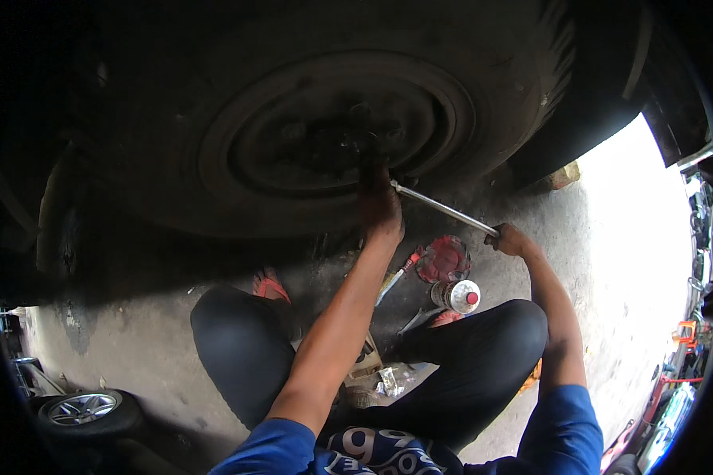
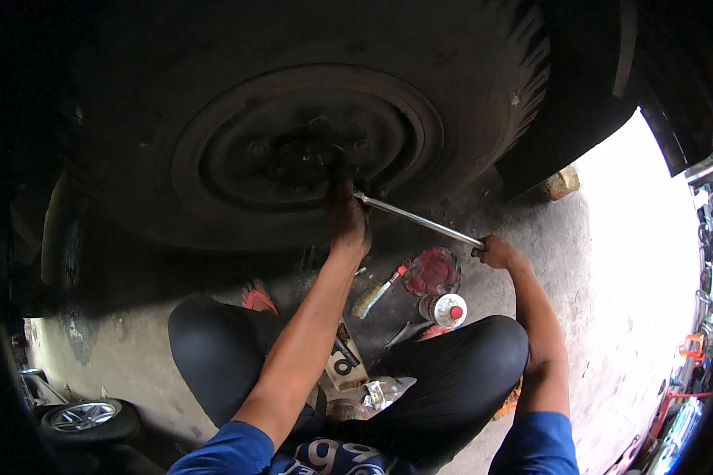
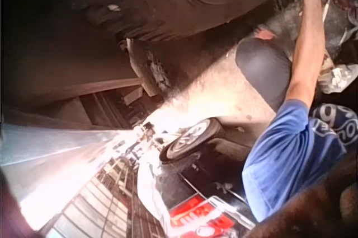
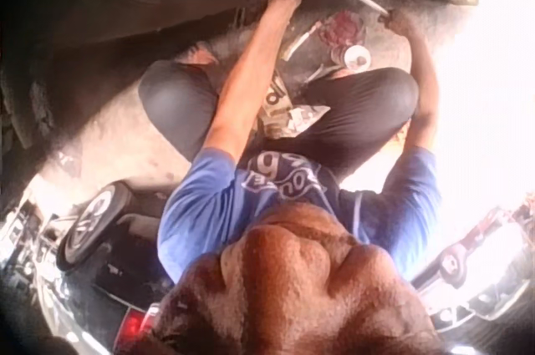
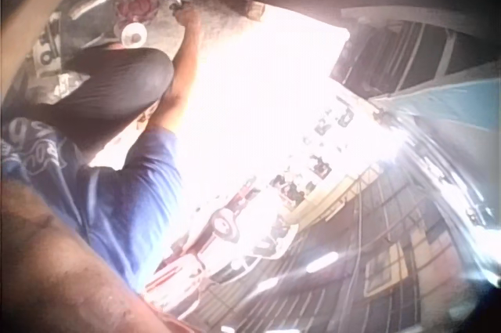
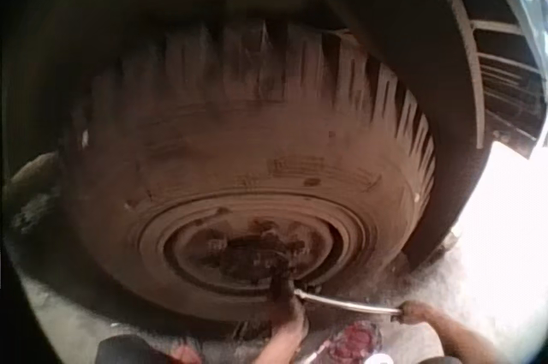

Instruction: The person walks into a garage and approaches a lifted vehicle. They use an impact wrench to loosen the wheel nuts on a tire, then switch to a lug wrench to continue unscrewing the nuts by hand.

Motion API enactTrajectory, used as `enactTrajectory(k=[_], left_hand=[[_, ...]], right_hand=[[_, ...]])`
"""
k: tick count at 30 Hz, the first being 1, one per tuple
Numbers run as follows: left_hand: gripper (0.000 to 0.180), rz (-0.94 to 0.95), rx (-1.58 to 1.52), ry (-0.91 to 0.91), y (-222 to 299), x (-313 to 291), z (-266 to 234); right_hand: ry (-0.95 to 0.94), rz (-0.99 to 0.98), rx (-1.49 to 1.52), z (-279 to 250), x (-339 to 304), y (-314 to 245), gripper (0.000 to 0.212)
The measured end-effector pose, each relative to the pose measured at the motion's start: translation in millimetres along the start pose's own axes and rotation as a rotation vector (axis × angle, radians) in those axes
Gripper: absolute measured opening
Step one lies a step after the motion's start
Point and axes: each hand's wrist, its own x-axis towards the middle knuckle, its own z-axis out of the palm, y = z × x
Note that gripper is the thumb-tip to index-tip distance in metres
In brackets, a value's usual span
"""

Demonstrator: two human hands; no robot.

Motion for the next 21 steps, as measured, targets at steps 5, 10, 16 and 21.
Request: enactTrajectory(k=[5, 10, 16, 21], left_hand=[[0.04, -0.114, 0.02, 0.056, -2.9, -10.1, -0.5], [0.036, -0.239, -0.101, -0.034, 5.5, -6.3, -0.6], [0.017, -0.304, -0.363, -0.097, 17.6, -1.0, 3.5], [0.025, -0.207, -0.479, -0.225, -1.0, 11.8, -4.3]], right_hand=[[0.189, -0.026, -0.274, -90.4, -114.6, -38.1, 0.026], [0.682, -0.184, -0.234, -191.4, -272.6, -117.5, 0.023], [1.063, -0.321, -0.739, -235.5, -373.6, -238.4, 0.026], [1.081, -0.686, -0.94, -249.2, -402.7, -325.5, 0.044]])
